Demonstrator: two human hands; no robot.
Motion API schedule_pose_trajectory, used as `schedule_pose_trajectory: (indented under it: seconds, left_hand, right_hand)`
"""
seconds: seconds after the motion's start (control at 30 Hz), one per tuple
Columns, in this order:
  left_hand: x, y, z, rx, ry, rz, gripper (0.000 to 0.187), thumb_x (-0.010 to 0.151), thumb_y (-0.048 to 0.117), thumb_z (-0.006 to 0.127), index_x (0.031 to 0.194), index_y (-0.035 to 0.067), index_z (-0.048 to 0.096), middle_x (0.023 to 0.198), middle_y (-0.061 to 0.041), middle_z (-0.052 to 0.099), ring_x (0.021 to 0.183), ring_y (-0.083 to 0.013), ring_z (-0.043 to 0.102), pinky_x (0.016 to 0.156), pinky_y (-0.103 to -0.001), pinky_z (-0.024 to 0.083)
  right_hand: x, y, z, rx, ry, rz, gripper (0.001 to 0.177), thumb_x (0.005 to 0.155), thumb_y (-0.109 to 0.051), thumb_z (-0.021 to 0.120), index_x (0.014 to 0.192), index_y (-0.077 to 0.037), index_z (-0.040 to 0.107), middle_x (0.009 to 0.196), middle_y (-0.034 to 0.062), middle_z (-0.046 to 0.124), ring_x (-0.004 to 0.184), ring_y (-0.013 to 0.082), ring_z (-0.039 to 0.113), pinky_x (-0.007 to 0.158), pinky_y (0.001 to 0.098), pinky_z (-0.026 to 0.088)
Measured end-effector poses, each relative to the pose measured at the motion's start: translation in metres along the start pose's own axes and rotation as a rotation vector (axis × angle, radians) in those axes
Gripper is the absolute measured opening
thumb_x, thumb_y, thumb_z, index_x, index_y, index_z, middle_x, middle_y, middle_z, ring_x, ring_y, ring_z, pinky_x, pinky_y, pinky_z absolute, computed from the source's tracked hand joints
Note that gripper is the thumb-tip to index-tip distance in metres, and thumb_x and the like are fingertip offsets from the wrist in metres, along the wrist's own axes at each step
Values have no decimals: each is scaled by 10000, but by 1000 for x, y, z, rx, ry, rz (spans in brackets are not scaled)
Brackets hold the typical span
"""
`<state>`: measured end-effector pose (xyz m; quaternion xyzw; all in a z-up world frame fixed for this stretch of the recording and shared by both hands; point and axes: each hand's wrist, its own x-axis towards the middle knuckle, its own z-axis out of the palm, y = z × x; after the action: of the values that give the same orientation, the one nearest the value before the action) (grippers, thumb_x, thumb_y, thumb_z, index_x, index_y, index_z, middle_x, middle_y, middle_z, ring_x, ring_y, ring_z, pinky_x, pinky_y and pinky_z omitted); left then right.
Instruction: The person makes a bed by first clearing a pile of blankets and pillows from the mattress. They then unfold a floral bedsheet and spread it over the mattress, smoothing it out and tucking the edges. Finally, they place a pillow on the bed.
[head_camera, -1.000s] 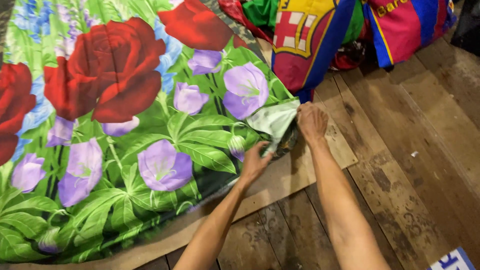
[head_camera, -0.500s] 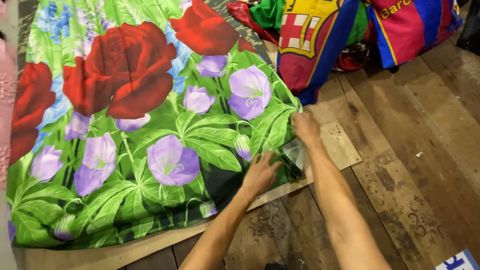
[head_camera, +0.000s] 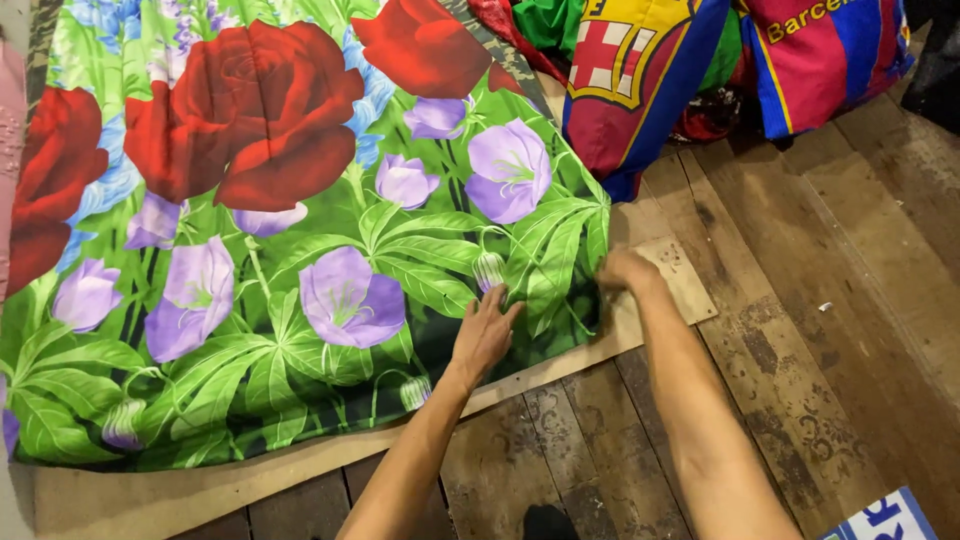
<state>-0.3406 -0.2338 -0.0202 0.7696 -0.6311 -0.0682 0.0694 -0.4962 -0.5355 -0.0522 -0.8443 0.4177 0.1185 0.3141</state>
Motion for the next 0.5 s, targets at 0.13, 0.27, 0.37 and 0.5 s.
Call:
schedule_pose_trajectory:
  seconds: [0.13,0.27,0.37,0.5]
  left_hand:
    - [-8,-19,-6,60,39,-31,539,827,249,793,1334,240,608,1461,-164,440,1371,-334,487,1038,-511,481]
    - [-11,-26,-13,84,56,-41,510,828,266,792,1311,263,627,1438,-153,469,1351,-323,511,1001,-498,505]
    - [-11,-19,-8,87,66,-48,470,834,279,785,1278,250,633,1425,-149,477,1316,-326,541,963,-493,518]
    - [0,-4,18,92,125,-33,345,795,286,797,1115,202,699,1205,-99,540,1148,-283,587,851,-428,520]
  right_hand:
    - [3,11,0,-511,29,260,346,951,-166,474,1052,-38,780,1040,224,768,1034,417,735,823,666,516]
    - [-43,-43,-34,-55,169,-21,339,976,-195,543,1301,-167,633,1210,244,692,1206,478,633,976,658,499]
    - [-38,-29,-17,-339,-13,197,373,902,-326,587,1143,-104,765,1187,212,762,1213,402,681,992,635,510]
    - [-7,53,25,-546,-136,427,422,965,-227,451,1166,-42,773,1218,207,751,1160,434,686,891,687,496]
